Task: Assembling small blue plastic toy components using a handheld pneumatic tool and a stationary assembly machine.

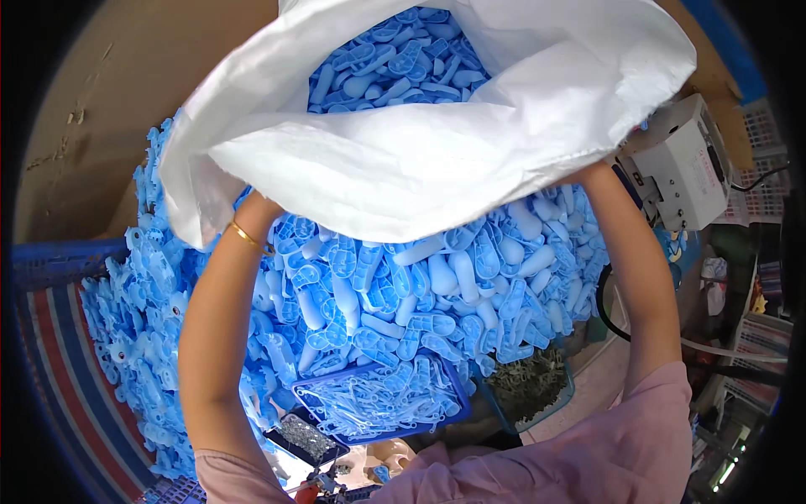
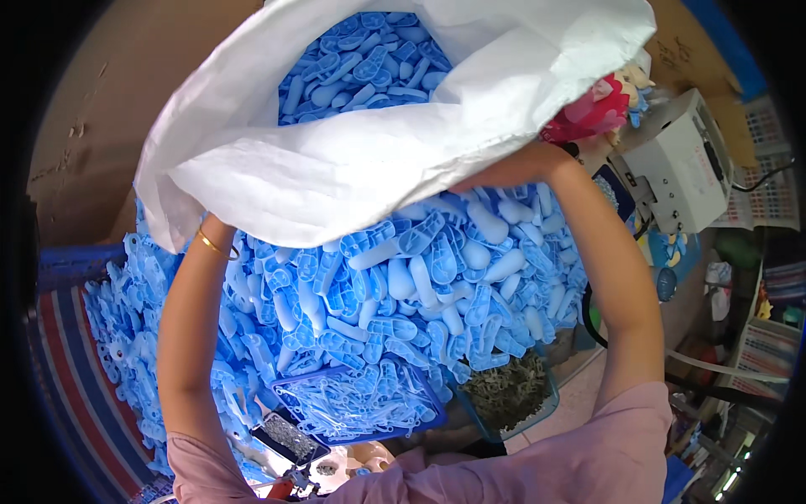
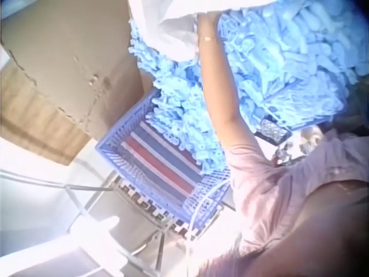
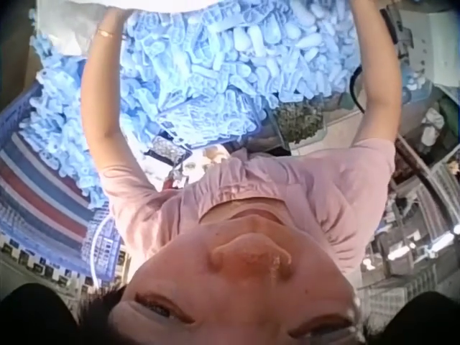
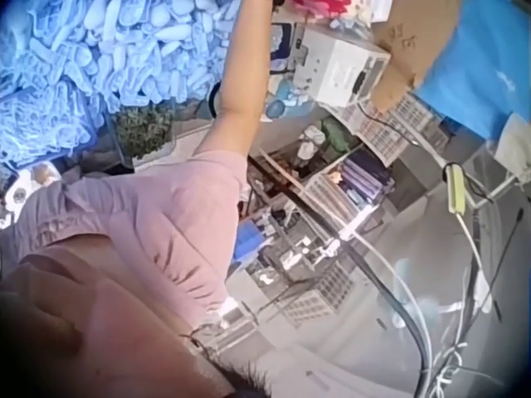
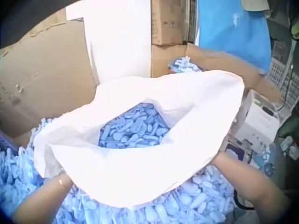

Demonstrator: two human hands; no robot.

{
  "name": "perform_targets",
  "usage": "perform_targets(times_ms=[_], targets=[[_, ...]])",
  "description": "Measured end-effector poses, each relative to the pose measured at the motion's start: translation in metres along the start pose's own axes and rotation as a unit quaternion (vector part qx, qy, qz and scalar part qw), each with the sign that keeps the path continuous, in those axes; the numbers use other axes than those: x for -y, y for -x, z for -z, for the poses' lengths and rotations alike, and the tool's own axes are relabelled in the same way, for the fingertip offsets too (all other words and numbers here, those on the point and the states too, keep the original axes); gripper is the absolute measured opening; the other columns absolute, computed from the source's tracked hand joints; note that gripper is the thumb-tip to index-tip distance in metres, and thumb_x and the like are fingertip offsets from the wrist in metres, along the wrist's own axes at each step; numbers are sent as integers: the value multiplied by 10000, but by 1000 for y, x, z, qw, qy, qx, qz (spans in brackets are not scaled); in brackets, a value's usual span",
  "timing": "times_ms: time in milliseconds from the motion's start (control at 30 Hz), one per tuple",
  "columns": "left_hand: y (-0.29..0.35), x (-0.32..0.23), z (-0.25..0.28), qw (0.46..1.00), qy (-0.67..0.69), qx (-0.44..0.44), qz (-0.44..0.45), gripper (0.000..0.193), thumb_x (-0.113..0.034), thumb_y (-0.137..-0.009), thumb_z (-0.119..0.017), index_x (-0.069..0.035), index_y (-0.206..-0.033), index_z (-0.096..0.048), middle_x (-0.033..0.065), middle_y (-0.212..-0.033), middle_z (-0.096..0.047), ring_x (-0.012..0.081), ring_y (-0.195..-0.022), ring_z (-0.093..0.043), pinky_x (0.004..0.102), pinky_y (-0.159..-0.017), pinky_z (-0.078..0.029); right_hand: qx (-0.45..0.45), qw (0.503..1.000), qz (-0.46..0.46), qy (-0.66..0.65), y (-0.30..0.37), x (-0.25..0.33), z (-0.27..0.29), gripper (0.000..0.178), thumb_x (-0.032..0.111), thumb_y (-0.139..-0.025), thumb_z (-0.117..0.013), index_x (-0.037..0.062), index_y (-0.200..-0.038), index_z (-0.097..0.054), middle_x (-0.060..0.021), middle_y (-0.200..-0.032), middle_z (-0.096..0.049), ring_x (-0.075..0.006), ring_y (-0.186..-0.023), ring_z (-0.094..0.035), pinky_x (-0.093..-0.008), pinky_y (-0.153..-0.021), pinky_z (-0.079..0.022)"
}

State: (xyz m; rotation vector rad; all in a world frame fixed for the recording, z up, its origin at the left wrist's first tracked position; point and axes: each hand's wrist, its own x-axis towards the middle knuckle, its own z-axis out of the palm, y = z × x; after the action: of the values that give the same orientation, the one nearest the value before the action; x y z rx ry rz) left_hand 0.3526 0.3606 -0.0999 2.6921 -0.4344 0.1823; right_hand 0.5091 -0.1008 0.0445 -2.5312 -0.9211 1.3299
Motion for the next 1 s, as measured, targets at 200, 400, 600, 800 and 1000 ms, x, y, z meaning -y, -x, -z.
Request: perform_targets(times_ms=[200,400,600,800,1000], targets=[[-112,-160,127,778,569,11,268,365,-196,-1033,-455,79,-1220,-605,212,-1141,-702,307,-1018,-717,382,-949,-568,7,946,321,-29,82,46,2,526,406,-934,-696,152,-1387,-610,-170,-1410,-594,-293,-1258,-583,-412,-1053,-479],[-82,-128,133,947,266,159,89,311,-157,-1023,-485,-7,-1195,-695,149,-1116,-738,282,-1099,-689,423,-960,-551,-172,698,311,-622,-6,-86,2,418,245,-945,-663,48,-1313,-640,-163,-1213,-700,-263,-1078,-695,-382,-917,-584],[-81,-139,132,945,279,144,90,318,-187,-1020,-500,-21,-1224,-679,145,-1146,-724,286,-1110,-681,414,-965,-545,-207,757,349,-512,-25,-21,-31,427,249,-952,-660,48,-1328,-627,-160,-1234,-688,-262,-1085,-690,-378,-931,-577],[-91,-148,123,935,322,130,77,336,-223,-1016,-517,-39,-1259,-658,141,-1182,-708,290,-1125,-672,404,-971,-539,-252,820,362,-365,-30,-39,-24,439,254,-960,-657,49,-1346,-611,-157,-1260,-673,-262,-1095,-683,-373,-947,-568],[-52,-165,144,933,325,113,110,362,-259,-1012,-535,-56,-1293,-638,136,-1218,-692,294,-1139,-662,395,-976,-533,-268,837,417,-230,109,-76,-160,451,259,-968,-653,50,-1364,-595,-154,-1285,-658,-261,-1104,-676,-368,-963,-559]])
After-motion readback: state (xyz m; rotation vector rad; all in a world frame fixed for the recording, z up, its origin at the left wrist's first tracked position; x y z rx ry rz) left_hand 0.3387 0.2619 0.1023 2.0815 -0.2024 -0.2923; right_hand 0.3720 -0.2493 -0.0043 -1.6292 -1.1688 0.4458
